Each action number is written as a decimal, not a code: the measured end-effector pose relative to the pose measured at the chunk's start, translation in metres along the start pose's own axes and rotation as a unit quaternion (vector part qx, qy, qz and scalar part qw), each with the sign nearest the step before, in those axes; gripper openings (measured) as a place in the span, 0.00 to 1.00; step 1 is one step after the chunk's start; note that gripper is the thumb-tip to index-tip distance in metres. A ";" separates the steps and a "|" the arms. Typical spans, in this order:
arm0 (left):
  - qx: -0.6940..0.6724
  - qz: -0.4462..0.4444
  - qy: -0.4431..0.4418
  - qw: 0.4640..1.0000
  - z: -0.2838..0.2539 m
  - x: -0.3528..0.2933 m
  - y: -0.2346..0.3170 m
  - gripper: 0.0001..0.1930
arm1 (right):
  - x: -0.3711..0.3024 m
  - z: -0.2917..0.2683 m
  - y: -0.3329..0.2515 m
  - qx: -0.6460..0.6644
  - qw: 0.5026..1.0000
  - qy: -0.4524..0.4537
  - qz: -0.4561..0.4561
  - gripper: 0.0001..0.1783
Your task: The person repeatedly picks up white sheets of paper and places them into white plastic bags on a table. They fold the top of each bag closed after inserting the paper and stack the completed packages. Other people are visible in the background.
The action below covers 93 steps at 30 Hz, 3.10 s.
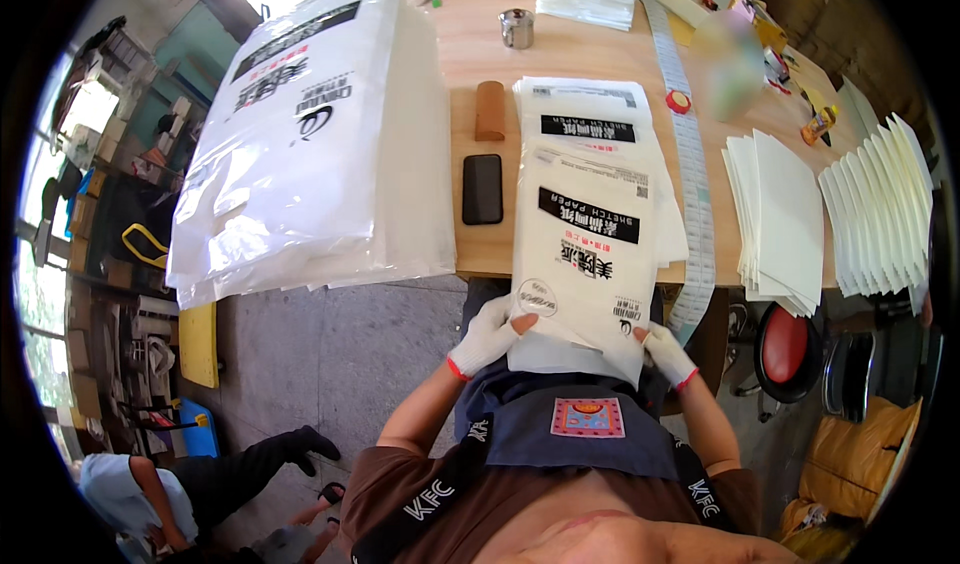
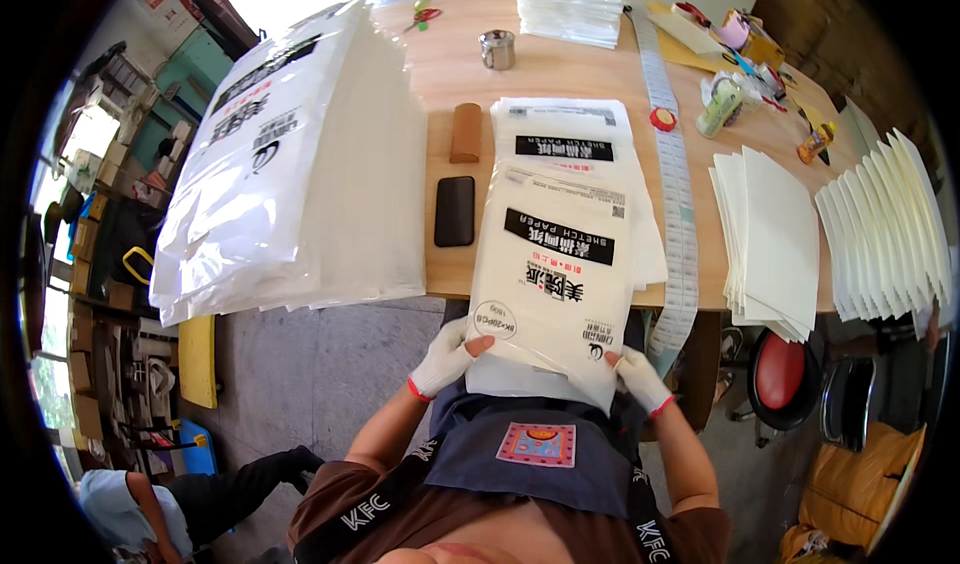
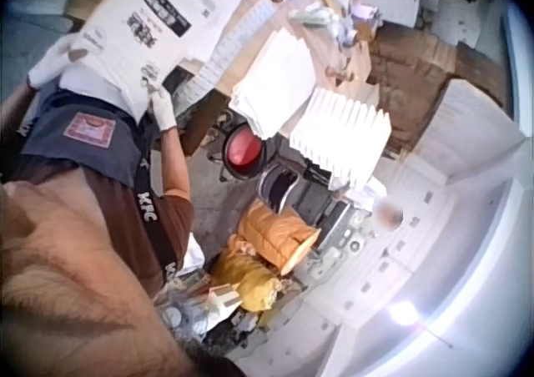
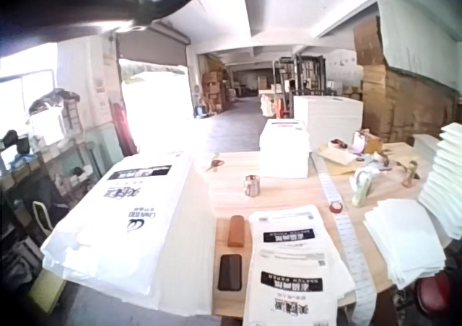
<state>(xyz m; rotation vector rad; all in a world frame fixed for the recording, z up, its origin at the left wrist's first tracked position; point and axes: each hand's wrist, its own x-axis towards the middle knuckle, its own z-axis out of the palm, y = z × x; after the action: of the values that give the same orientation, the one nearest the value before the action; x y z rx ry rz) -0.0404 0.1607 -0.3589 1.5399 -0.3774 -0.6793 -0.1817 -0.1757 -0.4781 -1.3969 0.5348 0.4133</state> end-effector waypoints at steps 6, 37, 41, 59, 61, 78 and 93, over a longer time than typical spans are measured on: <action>0.309 0.279 0.040 0.908 -0.028 -0.037 0.137 0.22 | 0.048 0.081 -0.073 0.247 0.939 -0.196 -0.140 0.19; -0.184 -0.003 0.568 0.803 -0.074 -0.078 -0.189 0.15 | -0.012 -0.052 -0.149 -0.515 0.679 0.384 -0.355 0.12; -0.094 0.081 0.399 0.908 -0.015 -0.036 -0.154 0.16 | -0.046 -0.155 -0.137 -0.601 0.587 0.529 -0.117 0.17; -0.235 -0.273 -0.201 0.911 0.272 0.195 -0.006 0.22 | -0.147 -0.053 -0.128 -0.658 0.606 0.259 -0.363 0.16; -0.140 -0.267 -0.164 0.939 0.249 0.190 -0.012 0.22 | -0.153 -0.064 -0.119 -0.535 0.685 0.250 -0.427 0.22; 0.423 0.193 -0.152 0.872 0.263 0.105 -0.004 0.43 | -0.052 -0.054 -0.041 -0.011 0.867 0.411 -0.282 0.22; 0.528 0.181 0.006 0.829 0.024 0.197 -0.014 0.07 | -0.089 -0.047 -0.099 -0.081 0.921 0.175 -0.338 0.26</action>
<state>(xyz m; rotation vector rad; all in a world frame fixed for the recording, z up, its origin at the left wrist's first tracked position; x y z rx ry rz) 0.0928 0.0222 -0.4094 2.4070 -1.1370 -0.1048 -0.2030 -0.2321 -0.3503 -1.7251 0.2734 -0.3676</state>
